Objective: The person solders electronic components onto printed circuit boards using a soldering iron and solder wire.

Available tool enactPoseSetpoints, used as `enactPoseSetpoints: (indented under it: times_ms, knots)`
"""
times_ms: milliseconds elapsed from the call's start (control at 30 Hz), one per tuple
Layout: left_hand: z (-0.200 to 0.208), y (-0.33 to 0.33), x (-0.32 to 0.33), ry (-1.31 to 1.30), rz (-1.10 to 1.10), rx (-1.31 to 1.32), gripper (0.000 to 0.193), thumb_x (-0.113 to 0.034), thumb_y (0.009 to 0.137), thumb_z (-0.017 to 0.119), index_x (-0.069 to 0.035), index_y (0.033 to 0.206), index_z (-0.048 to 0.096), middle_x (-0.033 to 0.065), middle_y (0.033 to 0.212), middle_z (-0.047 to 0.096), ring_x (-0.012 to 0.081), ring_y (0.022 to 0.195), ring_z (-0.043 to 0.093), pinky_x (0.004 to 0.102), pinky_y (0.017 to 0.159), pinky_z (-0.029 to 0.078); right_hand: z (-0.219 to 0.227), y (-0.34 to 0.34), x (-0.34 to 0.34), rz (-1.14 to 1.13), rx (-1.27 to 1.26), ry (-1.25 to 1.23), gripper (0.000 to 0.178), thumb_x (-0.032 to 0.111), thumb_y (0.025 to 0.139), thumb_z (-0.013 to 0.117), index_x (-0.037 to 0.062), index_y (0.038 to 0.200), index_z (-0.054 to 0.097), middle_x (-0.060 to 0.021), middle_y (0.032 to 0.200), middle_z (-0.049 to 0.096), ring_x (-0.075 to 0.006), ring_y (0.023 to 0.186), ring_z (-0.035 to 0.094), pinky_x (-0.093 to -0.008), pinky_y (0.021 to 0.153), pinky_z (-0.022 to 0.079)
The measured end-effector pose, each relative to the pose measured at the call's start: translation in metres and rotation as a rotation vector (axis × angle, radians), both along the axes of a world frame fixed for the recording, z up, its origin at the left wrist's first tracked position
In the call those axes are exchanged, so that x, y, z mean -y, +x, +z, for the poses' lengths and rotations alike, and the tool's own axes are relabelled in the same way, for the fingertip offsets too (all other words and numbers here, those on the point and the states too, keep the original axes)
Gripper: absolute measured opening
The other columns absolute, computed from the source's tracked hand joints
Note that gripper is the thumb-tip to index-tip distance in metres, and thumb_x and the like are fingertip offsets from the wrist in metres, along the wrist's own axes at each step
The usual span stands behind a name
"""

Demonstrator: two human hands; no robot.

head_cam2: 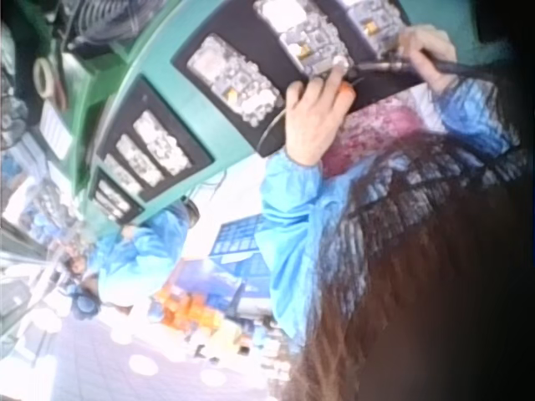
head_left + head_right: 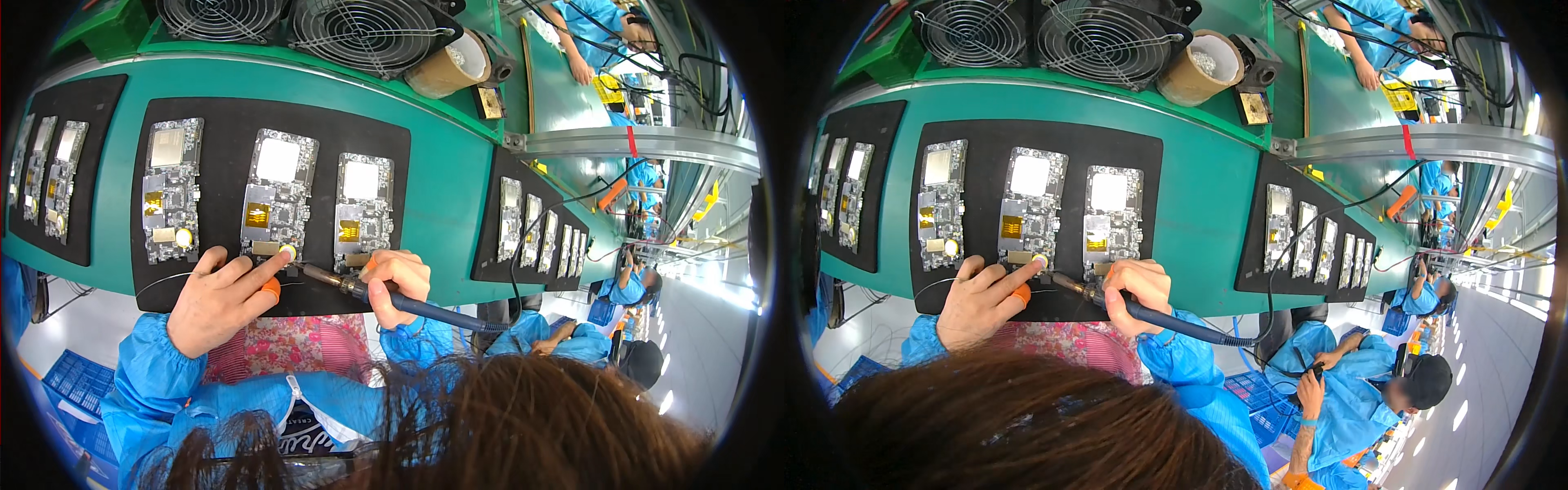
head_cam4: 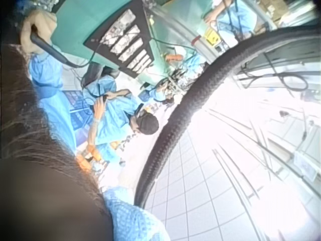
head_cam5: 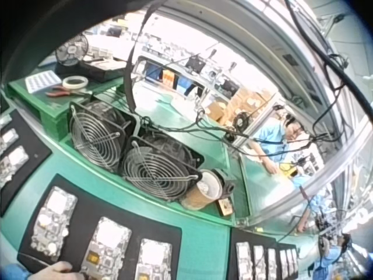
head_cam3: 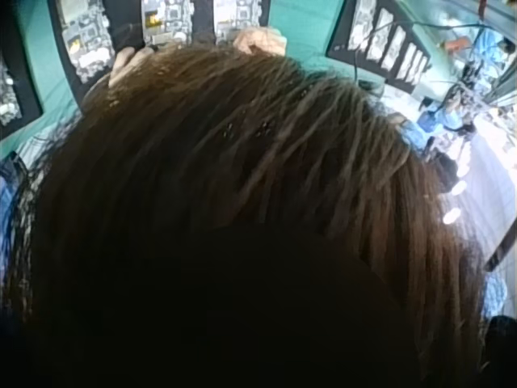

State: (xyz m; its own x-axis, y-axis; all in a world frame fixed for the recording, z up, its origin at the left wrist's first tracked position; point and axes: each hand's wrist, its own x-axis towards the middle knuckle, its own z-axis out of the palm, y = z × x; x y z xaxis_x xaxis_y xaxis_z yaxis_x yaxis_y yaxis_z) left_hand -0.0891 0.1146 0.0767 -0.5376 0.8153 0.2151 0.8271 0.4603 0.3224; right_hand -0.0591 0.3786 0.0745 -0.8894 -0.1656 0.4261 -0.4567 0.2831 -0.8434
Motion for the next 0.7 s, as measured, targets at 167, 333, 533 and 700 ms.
enactPoseSetpoints:
  times_ms: [167, 333, 533, 700]
  knots:
    - [0.0025, -0.0029, 0.0005, -0.056, -0.034, 0.04, 0.011, -0.013, 0.076, 0.06, -0.016, 0.084, 0.053, 0.001, 0.132, 0.052, 0.0164, 0.094, 0.05, 0.0371, 0.086, 0.04, -0.0013, -0.0005, 0.0007, -0.002, -0.007, -0.005, 0.02, 0.012, 0.081, 0.058, 0.0019, 0.065, 0.05, -0.0087, 0.053, 0.053, -0.0202, 0.042, 0.048, -0.0311, 0.04, 0.036]
    - [0.0023, -0.005, 0.0, -0.048, -0.034, 0.015, 0.012, -0.013, 0.076, 0.061, -0.016, 0.085, 0.053, 0.0005, 0.132, 0.052, 0.0165, 0.093, 0.051, 0.0365, 0.087, 0.04, 0.0024, 0.0024, -0.0026, -0.049, 0.001, 0.012, 0.021, 0.015, 0.08, 0.058, 0.0013, 0.065, 0.052, -0.0098, 0.054, 0.055, -0.0213, 0.044, 0.05, -0.0322, 0.044, 0.039]
    - [0.0016, -0.006, 0.0011, -0.047, -0.041, 0.031, 0.013, -0.012, 0.075, 0.061, -0.016, 0.086, 0.054, 0.0004, 0.133, 0.052, 0.0169, 0.094, 0.051, 0.0366, 0.087, 0.04, 0.0018, 0.0054, -0.008, -0.122, -0.028, -0.085, 0.017, 0.009, 0.077, 0.059, 0.0014, 0.064, 0.051, -0.0097, 0.055, 0.055, -0.0226, 0.046, 0.053, -0.0319, 0.043, 0.039]
    - [0.0025, -0.0023, 0.0033, 0.1, 0.013, -0.029, 0.015, -0.01, 0.073, 0.063, -0.012, 0.087, 0.056, 0.0052, 0.125, 0.056, 0.0196, 0.092, 0.053, 0.0364, 0.082, 0.042, 0.003, 0.0077, -0.0065, -0.13, -0.031, -0.094, 0.018, 0.01, 0.078, 0.059, 0.0015, 0.064, 0.051, -0.0099, 0.056, 0.055, -0.0223, 0.046, 0.053, -0.032, 0.044, 0.039]
